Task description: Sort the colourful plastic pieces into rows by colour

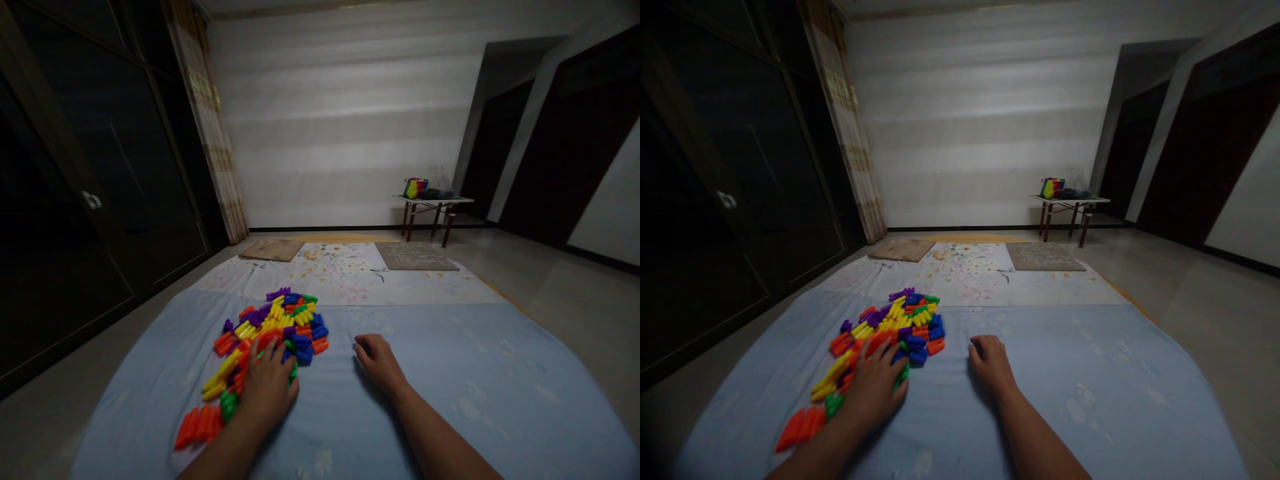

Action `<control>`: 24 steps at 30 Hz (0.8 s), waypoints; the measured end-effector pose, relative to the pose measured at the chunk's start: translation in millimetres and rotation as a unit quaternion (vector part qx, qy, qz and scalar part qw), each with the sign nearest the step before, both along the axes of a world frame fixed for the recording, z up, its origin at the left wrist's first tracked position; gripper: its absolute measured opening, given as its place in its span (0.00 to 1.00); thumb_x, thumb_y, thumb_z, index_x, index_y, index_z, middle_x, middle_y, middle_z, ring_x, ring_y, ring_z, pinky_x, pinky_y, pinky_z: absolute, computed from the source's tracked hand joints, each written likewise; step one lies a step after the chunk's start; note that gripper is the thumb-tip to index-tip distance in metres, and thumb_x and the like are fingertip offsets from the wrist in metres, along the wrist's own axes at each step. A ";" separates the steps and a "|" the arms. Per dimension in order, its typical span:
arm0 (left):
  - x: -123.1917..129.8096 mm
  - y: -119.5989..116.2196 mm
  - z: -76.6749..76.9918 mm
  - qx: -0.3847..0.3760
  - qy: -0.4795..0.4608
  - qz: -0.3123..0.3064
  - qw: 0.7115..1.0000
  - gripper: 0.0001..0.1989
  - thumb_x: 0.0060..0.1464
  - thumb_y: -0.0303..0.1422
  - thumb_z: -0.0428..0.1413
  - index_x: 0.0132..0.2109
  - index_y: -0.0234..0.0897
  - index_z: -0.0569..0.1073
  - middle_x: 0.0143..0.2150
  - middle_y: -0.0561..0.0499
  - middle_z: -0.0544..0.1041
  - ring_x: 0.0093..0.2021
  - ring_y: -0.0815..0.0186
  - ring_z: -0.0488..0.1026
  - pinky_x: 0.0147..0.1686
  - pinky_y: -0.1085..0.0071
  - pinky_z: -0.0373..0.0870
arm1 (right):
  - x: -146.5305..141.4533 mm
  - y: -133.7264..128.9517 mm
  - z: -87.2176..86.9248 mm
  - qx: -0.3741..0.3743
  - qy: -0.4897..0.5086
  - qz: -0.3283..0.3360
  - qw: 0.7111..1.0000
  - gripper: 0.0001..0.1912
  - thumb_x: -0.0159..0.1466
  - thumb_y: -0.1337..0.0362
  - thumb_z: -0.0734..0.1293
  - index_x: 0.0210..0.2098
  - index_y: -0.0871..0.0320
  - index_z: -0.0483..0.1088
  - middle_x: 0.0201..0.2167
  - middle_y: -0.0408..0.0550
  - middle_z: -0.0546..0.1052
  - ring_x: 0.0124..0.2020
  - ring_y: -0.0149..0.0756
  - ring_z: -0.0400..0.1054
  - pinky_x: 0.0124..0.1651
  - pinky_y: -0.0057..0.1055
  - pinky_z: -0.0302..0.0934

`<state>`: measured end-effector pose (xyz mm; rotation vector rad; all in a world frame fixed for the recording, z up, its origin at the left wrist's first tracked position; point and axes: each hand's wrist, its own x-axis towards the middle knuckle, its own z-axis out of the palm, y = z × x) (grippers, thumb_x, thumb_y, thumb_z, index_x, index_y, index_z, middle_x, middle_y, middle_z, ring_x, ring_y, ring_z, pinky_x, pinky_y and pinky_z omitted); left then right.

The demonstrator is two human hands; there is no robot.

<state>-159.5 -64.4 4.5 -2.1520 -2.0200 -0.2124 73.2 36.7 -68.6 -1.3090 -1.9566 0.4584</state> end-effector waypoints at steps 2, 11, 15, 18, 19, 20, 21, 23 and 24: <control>-8.9 4.6 4.5 -0.008 -0.007 0.022 1.000 0.16 0.47 0.39 0.50 0.42 0.44 0.74 0.52 0.45 0.71 0.56 0.51 0.61 0.58 0.44 0.35 | -0.3 -0.2 0.4 0.003 0.002 -0.002 1.000 0.15 0.58 0.61 0.60 0.40 0.60 0.73 0.38 0.52 0.76 0.43 0.40 0.67 0.49 0.34 0.57; -21.9 69.3 7.3 -0.010 -0.051 0.167 0.985 0.32 0.51 0.50 0.42 0.57 0.34 0.62 0.58 0.36 0.63 0.58 0.50 0.57 0.56 0.48 0.46 | -1.7 -0.4 2.2 -0.005 0.001 -0.001 1.000 0.15 0.59 0.61 0.59 0.39 0.61 0.72 0.38 0.52 0.76 0.43 0.39 0.67 0.48 0.34 0.57; -17.9 73.9 8.5 -0.047 -0.063 0.145 0.986 0.30 0.51 0.52 0.40 0.51 0.37 0.69 0.54 0.38 0.68 0.54 0.50 0.62 0.52 0.51 0.53 | -0.8 1.2 -0.4 -0.007 0.003 0.000 1.000 0.15 0.58 0.60 0.59 0.39 0.60 0.72 0.38 0.52 0.76 0.43 0.40 0.67 0.48 0.34 0.57; -11.6 53.3 13.0 -0.058 -0.063 0.090 0.992 0.28 0.52 0.52 0.38 0.46 0.42 0.72 0.51 0.44 0.71 0.54 0.55 0.63 0.54 0.54 0.52 | -0.6 1.0 -0.3 -0.005 0.005 0.000 1.000 0.15 0.58 0.60 0.60 0.39 0.60 0.73 0.37 0.52 0.76 0.42 0.40 0.67 0.48 0.33 0.57; -9.7 43.8 14.8 -0.065 -0.066 0.074 0.993 0.28 0.52 0.52 0.37 0.46 0.42 0.72 0.51 0.44 0.72 0.54 0.55 0.63 0.55 0.54 0.50 | -0.6 0.7 0.1 -0.006 0.006 0.001 1.000 0.15 0.58 0.60 0.60 0.39 0.60 0.73 0.38 0.52 0.76 0.42 0.40 0.67 0.48 0.33 0.57; -7.9 33.7 16.5 -0.075 -0.069 0.062 0.993 0.29 0.52 0.53 0.37 0.46 0.41 0.73 0.51 0.44 0.72 0.55 0.55 0.63 0.56 0.53 0.49 | -0.6 0.5 0.5 -0.006 0.006 0.002 1.000 0.15 0.58 0.60 0.59 0.39 0.60 0.73 0.38 0.52 0.76 0.42 0.40 0.67 0.48 0.34 0.57; -6.4 23.5 18.0 -0.086 -0.073 0.052 0.992 0.29 0.52 0.53 0.37 0.46 0.41 0.72 0.52 0.44 0.71 0.56 0.55 0.61 0.57 0.52 0.47 | -0.6 0.4 0.8 -0.007 0.005 0.002 1.000 0.15 0.58 0.60 0.59 0.39 0.60 0.73 0.38 0.52 0.76 0.43 0.40 0.67 0.48 0.34 0.57; -4.0 3.7 19.3 -0.104 -0.075 0.046 0.991 0.29 0.52 0.53 0.38 0.49 0.43 0.71 0.55 0.45 0.69 0.59 0.53 0.57 0.59 0.49 0.42 | -0.4 0.6 0.5 -0.009 -0.001 0.003 1.000 0.15 0.58 0.60 0.59 0.39 0.60 0.73 0.38 0.52 0.76 0.43 0.40 0.67 0.48 0.34 0.57; -3.0 -5.5 18.7 -0.105 -0.073 0.045 0.991 0.29 0.51 0.53 0.39 0.50 0.44 0.70 0.57 0.45 0.67 0.61 0.53 0.55 0.59 0.48 0.39 | -0.2 0.9 0.0 -0.010 -0.004 0.004 1.000 0.16 0.58 0.60 0.59 0.39 0.60 0.73 0.38 0.52 0.76 0.43 0.40 0.67 0.48 0.34 0.57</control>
